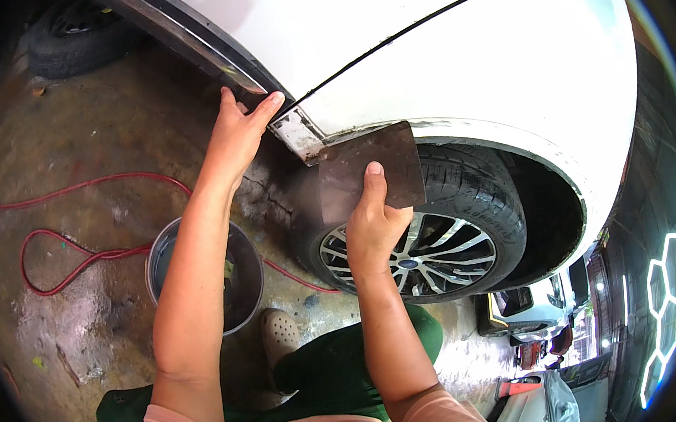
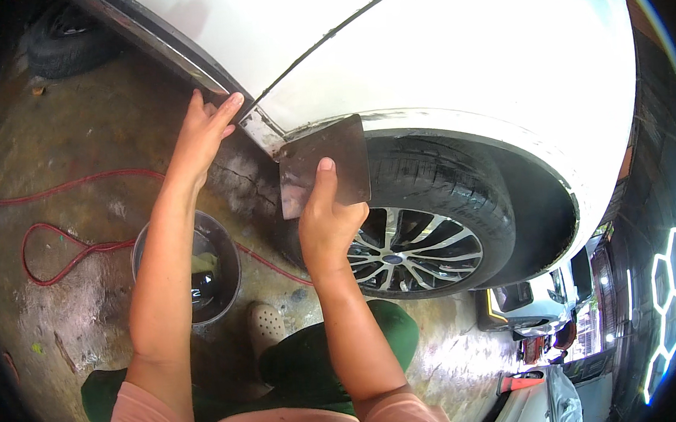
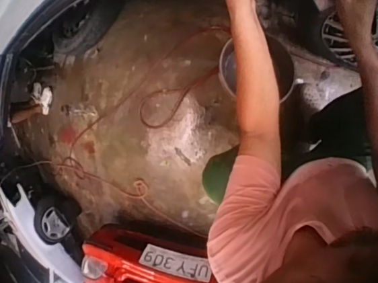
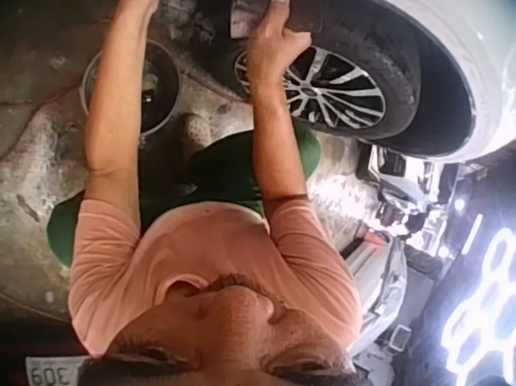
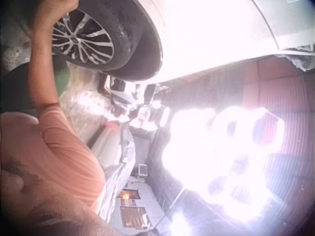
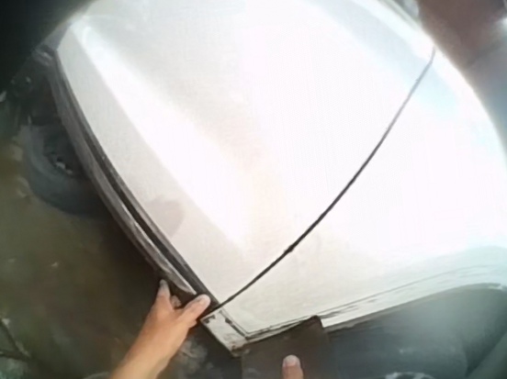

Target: The person sands the lower side panel of a white car near the front wheel using a sanding block. They repeatedly dip the block into a bucket of water and continue sanding the same area.

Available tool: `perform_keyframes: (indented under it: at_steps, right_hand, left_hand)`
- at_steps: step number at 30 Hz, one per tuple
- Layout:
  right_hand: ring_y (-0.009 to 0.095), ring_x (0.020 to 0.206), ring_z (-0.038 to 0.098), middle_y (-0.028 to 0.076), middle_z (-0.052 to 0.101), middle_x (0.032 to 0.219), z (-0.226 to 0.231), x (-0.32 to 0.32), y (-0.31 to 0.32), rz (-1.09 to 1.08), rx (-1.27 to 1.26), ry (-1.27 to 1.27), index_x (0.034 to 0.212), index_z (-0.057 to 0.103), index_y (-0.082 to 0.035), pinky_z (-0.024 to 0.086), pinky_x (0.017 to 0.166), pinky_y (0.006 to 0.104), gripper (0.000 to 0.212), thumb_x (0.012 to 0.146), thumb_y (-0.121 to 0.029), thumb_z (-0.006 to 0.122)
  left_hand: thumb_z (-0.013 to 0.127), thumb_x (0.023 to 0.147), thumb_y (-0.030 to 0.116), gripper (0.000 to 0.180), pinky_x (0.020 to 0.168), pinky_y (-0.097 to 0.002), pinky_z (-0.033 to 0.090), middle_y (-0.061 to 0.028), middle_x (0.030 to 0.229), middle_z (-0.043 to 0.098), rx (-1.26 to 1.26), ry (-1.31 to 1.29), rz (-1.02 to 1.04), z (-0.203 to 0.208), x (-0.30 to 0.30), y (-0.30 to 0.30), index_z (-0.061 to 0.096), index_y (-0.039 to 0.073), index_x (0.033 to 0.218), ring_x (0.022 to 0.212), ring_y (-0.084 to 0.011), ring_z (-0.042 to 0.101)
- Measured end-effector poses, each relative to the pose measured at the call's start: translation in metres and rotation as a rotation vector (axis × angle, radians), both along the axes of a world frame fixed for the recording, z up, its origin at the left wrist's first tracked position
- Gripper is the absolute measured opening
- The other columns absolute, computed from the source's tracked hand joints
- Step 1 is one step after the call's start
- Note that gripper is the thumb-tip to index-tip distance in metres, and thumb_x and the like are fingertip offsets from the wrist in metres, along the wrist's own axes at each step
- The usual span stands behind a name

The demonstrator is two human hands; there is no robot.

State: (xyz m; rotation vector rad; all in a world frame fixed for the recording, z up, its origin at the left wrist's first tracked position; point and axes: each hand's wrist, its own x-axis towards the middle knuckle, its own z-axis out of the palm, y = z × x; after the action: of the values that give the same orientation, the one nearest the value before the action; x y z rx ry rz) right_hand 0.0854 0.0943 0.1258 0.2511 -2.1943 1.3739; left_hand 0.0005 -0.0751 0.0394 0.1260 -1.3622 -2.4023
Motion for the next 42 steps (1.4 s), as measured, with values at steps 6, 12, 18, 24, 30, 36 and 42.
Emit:
perform_keyframes:
  at_steps: [6,12,18,24,30,36,42]
  right_hand:
    - [0.014,0.104,0.063,0.008,0.07,0.114,-0.006,-0.004,0.007,0.036,0.03,-0.022,0.12,0.067,0.007,0.049,0.091,0.0302,0.023,0.104,-0.008,0.061]
    - [0.022,0.082,0.066,0.014,0.074,0.095,-0.014,-0.008,0.001,0.004,0.07,0.19,0.106,0.069,0.009,0.053,0.075,0.0365,0.025,0.104,-0.014,0.059]
    - [0.018,0.078,0.067,0.01,0.074,0.089,-0.023,-0.012,-0.005,-0.013,0.051,0.279,0.105,0.069,0.01,0.053,0.071,0.0354,0.026,0.105,-0.014,0.058]
    - [0.014,0.094,0.065,0.008,0.071,0.108,-0.014,-0.008,0.001,0.001,0.1,0.176,0.114,0.068,0.008,0.053,0.083,0.0298,0.023,0.105,-0.012,0.061]
    - [0.02,0.087,0.065,0.012,0.073,0.099,-0.01,-0.009,-0.008,-0.014,0.015,0.23,0.107,0.069,0.01,0.052,0.079,0.0345,0.028,0.105,-0.016,0.061]
    - [0.015,0.096,0.064,0.009,0.071,0.107,0.003,-0.005,-0.001,-0.007,-0.058,0.115,0.116,0.067,0.009,0.052,0.086,0.0319,0.025,0.103,-0.013,0.063]
    - [0.02,0.09,0.067,0.015,0.074,0.102,0.004,-0.001,-0.01,-0.045,-0.012,0.141,0.11,0.067,0.011,0.054,0.08,0.0376,0.028,0.105,-0.016,0.06]
  left_hand:
    - [0.076,0.095,0.043,0.116,0.105,-0.0393,0.049,-0.0222,0.134,0.06,0.039,0.014,-0.013,0.007,0.003,0.002,-0.002,-0.017,0.158,0.127,-0.0255,0.058]
    - [0.078,0.095,0.034,0.116,0.102,-0.0269,0.046,-0.0192,0.131,0.063,0.047,-0.003,-0.053,0.007,0.002,-0.002,-0.005,-0.02,0.156,0.117,-0.0191,0.061]
    - [0.076,0.095,0.042,0.117,0.105,-0.0373,0.049,-0.0211,0.139,0.058,0.033,0.006,-0.087,0.01,0.004,0.0,-0.003,-0.016,0.158,0.129,-0.0251,0.058]
    - [0.077,0.095,0.043,0.119,0.107,-0.0384,0.049,-0.0242,0.14,0.056,0.039,-0.038,-0.069,0.014,0.005,0.002,-0.004,-0.018,0.157,0.129,-0.0263,0.058]
    - [0.076,0.095,0.042,0.115,0.107,-0.0393,0.049,-0.0245,0.14,0.055,0.058,-0.038,-0.071,0.013,0.007,0.0,-0.001,-0.016,0.159,0.13,-0.0257,0.057]
    - [0.076,0.095,0.043,0.108,0.107,-0.0401,0.048,-0.0236,0.142,0.055,0.054,-0.008,-0.089,0.012,0.008,0.0,0.009,-0.014,0.158,0.132,-0.0247,0.056]
    - [0.077,0.095,0.043,0.102,0.106,-0.04,0.048,-0.0211,0.141,0.057,0.033,-0.013,-0.102,0.006,0.004,-0.006,0.017,-0.011,0.157,0.13,-0.0242,0.057]
